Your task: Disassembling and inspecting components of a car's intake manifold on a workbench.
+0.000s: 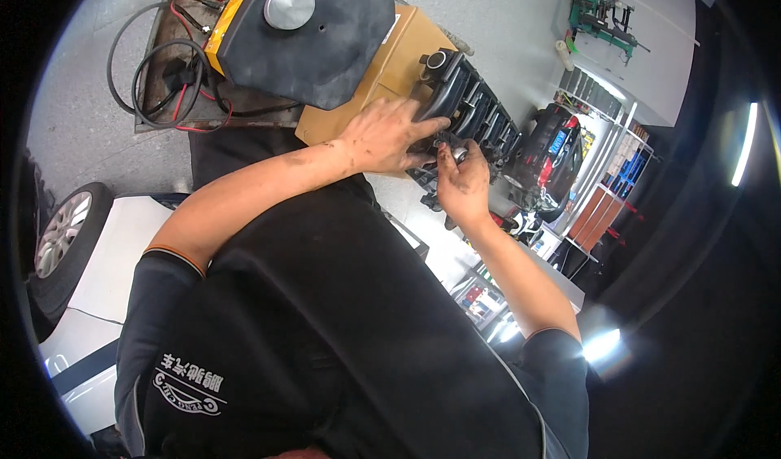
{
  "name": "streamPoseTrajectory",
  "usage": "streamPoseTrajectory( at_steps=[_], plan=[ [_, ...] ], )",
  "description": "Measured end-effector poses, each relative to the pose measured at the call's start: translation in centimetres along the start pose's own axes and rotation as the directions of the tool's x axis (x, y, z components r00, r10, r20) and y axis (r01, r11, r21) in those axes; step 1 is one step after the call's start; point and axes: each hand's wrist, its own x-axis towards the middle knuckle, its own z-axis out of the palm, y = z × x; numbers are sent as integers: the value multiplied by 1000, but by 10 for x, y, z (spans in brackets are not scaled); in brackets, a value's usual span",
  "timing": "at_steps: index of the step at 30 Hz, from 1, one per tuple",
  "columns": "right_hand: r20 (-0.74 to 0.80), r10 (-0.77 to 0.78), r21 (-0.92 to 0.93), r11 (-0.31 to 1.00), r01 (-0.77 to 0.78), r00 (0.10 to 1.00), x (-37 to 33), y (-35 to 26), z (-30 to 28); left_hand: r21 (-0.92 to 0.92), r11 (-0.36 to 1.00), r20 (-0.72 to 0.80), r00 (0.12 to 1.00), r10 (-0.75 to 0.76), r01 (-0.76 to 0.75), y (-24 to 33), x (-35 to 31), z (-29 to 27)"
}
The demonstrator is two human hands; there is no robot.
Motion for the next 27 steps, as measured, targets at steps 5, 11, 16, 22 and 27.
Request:
streamPoseTrajectory(
  at_steps=[5, 11, 16, 22, 27],
  plan=[
    [9, 179, 195, 965, -177, 984, -1, 13, 11, 58, 998, 27, 1000, -10, 8, -1, 1, 1],
    [-96, 108, 253, 964, -81, 989, -2, 19, 17, 26, 997, 107, 991, -74, 72, 10, 4, -11],
    [-125, -99, 2, 995, 100, 987, -7, -3, -10, 29, 999, 1, 1000, -31, 30, 0, 0, -5],
    [-264, -5, -30, 1000, -3, 965, -3, 88, -72, -8, 993, 129, 985, -114, 116, 7, 7, -17],
    [-105, -142, -8, 990, 142, 984, 12, 151, -65, 4, 995, 106, 990, -95, 95, 7, 6, -21]
  ],
)
